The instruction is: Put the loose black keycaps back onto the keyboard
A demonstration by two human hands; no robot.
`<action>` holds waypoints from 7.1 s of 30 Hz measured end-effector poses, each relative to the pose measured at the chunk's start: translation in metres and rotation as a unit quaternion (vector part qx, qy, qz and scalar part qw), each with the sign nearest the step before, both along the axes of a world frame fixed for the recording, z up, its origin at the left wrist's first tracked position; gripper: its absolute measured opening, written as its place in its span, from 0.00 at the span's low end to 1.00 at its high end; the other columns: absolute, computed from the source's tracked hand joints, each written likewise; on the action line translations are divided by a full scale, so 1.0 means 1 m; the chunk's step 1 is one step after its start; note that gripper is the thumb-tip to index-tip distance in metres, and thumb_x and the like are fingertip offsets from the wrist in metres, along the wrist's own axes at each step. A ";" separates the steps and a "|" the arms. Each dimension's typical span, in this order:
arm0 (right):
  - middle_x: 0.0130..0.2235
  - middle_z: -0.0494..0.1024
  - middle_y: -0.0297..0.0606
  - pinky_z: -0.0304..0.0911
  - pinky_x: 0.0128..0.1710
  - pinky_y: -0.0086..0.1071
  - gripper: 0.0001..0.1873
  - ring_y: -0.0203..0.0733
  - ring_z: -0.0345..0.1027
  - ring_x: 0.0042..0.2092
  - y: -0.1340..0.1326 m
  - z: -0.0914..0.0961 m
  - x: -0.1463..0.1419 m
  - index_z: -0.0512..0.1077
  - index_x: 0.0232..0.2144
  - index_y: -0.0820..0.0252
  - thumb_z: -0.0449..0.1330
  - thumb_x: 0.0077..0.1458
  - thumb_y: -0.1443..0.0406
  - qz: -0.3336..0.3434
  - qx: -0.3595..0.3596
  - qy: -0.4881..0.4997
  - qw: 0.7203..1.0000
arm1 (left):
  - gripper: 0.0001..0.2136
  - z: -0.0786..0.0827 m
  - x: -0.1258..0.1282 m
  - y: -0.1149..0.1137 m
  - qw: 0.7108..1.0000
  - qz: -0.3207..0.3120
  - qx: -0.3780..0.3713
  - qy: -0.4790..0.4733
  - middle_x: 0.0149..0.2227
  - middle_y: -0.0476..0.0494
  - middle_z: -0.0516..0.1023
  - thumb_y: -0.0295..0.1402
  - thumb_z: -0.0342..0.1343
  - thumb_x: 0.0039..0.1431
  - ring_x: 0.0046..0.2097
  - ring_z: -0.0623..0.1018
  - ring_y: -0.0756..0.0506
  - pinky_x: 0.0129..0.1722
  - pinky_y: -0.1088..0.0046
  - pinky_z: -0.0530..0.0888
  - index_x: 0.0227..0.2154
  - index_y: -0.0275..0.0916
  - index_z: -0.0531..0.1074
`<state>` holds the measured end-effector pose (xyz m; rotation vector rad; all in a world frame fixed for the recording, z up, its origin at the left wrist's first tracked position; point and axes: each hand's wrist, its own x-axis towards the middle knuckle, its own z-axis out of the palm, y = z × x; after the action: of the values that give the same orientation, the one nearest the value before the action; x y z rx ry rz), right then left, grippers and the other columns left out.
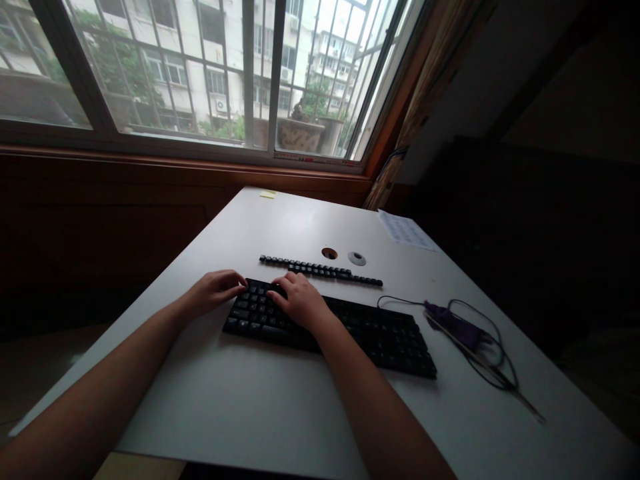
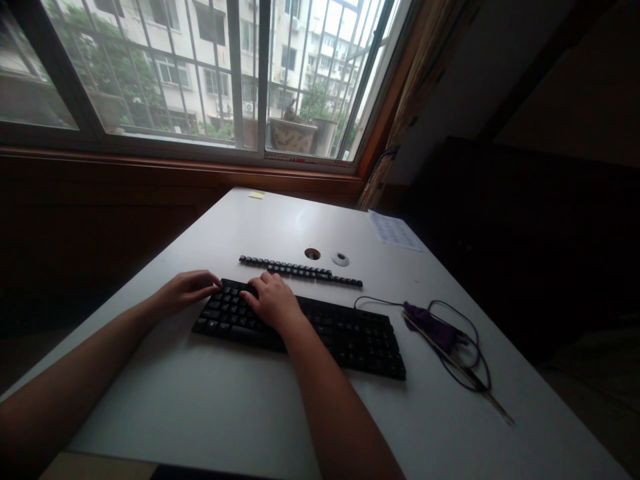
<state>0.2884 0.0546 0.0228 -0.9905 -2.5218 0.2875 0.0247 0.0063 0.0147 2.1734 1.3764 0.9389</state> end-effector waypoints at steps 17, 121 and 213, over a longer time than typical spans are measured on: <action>0.45 0.73 0.45 0.61 0.46 0.40 0.27 0.51 0.62 0.47 -0.009 0.004 -0.004 0.72 0.41 0.58 0.46 0.65 0.44 -0.100 0.055 -0.098 0.989 | 0.13 0.002 0.001 -0.001 1.000 0.002 -0.017 -0.002 0.30 0.48 0.75 0.42 0.54 0.65 0.29 0.70 0.49 0.29 0.74 0.66 0.39 0.37 0.76; 0.61 0.69 0.40 0.59 0.57 0.40 0.22 0.48 0.63 0.55 0.008 -0.006 -0.001 0.71 0.56 0.58 0.49 0.63 0.68 -0.072 -0.022 -0.021 0.997 | 0.13 -0.002 -0.002 0.000 1.000 -0.002 -0.019 -0.008 0.34 0.45 0.78 0.42 0.54 0.65 0.33 0.75 0.47 0.33 0.72 0.70 0.39 0.37 0.76; 0.40 0.82 0.34 0.67 0.47 0.36 0.08 0.41 0.76 0.44 -0.014 0.015 0.030 0.78 0.39 0.54 0.64 0.56 0.68 -0.006 -0.130 0.159 0.979 | 0.13 -0.003 -0.003 0.002 1.000 -0.007 -0.018 -0.016 0.30 0.47 0.76 0.41 0.54 0.63 0.29 0.72 0.48 0.30 0.73 0.67 0.39 0.37 0.76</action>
<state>0.3188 0.0410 0.0382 -0.9673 -2.2230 0.7264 0.0213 0.0083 0.0119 2.1293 1.3501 0.9319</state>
